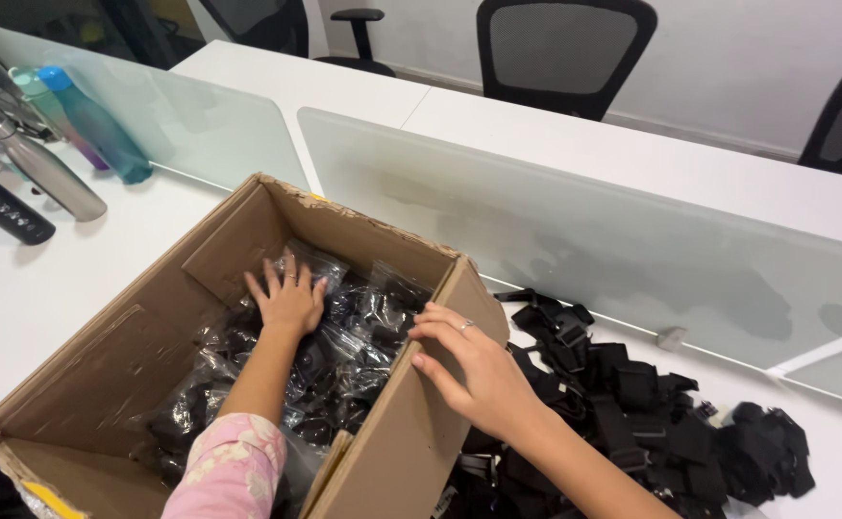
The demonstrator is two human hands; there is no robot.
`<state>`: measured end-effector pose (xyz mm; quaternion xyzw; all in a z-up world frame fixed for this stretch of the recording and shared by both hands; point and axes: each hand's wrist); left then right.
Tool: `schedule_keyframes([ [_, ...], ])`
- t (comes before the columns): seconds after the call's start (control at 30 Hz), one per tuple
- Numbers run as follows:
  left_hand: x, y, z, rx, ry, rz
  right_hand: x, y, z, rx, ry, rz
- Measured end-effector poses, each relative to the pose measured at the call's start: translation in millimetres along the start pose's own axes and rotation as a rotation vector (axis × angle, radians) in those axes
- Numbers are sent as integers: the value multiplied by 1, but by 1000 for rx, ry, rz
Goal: The person places black plastic components into small plastic bags, seals the bags, and puts them into a cardboard box on an office desk.
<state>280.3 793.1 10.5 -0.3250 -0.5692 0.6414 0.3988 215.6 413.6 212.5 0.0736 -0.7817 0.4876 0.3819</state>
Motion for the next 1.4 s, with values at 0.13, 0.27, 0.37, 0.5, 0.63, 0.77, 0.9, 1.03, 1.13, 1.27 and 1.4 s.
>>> schedule_keyframes([
  [0.13,-32,-47,32,-264,-65,210,-2,0,6,-6,-8,-18],
  [0.27,-71,-119,87,-327,118,440,-11,5,20,0,-102,79],
  [0.37,-98,-164,146,-381,293,395,-30,9,48,8,-21,69],
  [0.5,-140,-193,235,-470,479,352,-77,-1,124,-19,110,60],
  [0.63,-196,-194,313,-574,626,295,-126,-24,220,-87,220,163],
  [0.77,-269,-159,379,-493,735,410,-172,-48,320,-143,356,232],
  [0.9,-355,-90,430,-308,767,495,-223,-65,432,-151,562,256],
  [1.03,-437,-5,476,-61,790,458,-271,-70,556,-91,705,312],
  [1.13,-487,50,512,262,788,453,-292,-67,636,-3,910,248],
  [1.27,-524,91,548,567,703,411,-297,-55,700,45,1088,174],
  [1.4,-544,100,571,482,662,257,-282,-40,744,94,1024,326],
])
Point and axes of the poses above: each hand's wrist, its own z-axis away from the middle knuckle, its own y-axis out of the palm, x = y × z, and after that the axes turned 14 degrees about x, right-handed
